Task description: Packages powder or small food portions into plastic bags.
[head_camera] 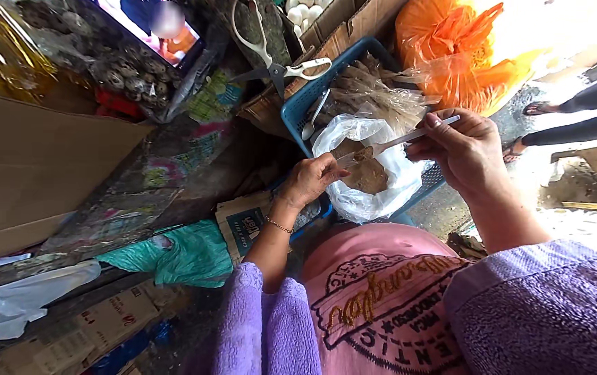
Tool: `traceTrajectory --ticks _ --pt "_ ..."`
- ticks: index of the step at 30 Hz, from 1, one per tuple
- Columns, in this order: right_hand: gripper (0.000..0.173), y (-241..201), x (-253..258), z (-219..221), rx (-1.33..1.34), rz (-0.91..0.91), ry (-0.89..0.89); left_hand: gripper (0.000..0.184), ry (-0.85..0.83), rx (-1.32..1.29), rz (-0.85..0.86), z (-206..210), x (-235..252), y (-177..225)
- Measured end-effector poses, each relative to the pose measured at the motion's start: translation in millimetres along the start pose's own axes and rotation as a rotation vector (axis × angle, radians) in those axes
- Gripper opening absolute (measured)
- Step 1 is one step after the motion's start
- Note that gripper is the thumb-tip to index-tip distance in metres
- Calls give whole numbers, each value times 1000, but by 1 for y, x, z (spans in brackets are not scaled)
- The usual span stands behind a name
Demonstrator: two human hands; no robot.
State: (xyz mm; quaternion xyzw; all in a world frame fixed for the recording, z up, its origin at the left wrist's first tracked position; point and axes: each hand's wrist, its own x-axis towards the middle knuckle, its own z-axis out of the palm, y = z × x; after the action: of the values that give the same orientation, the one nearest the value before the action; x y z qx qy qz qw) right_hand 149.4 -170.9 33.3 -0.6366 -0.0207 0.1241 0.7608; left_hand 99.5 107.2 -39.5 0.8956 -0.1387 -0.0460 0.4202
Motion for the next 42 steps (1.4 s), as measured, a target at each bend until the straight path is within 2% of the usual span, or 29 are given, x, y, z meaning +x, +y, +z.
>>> traceTrajectory --ticks 11,17,19,23,25,26,28,33,35,37,42 --pt "9 9 1 9 -48 -50 -56 37 -6 -23 16 1 2 0" --pt "6 12 -6 20 -166 -118 -104 39 -13 -33 -6 4 3 3" --pt "9 11 -9 25 -263 -220 -173 38 1 -57 -26 6 3 6" --pt "20 2 -12 31 -641 -601 -447 30 99 -238 -10 16 -1 3" --pt "20 -6 -12 31 -730 -787 -556 26 176 -332 41 22 -5 -1" --pt "21 -12 -12 29 -730 -823 -575 26 207 -366 61 24 -8 -4" --pt "22 -22 -13 23 -653 -775 -543 25 264 -395 59 28 -13 -9" --pt "10 -11 -3 6 -239 -375 -260 11 395 -536 121 27 -26 -10" --pt "9 5 4 4 -270 -180 -183 13 464 -590 187 26 -28 -11" --pt "16 27 9 4 -380 -49 -148 13 518 -640 220 21 -29 -8" --pt "26 80 18 15 -552 12 -97 11 525 -589 180 14 -26 -7"
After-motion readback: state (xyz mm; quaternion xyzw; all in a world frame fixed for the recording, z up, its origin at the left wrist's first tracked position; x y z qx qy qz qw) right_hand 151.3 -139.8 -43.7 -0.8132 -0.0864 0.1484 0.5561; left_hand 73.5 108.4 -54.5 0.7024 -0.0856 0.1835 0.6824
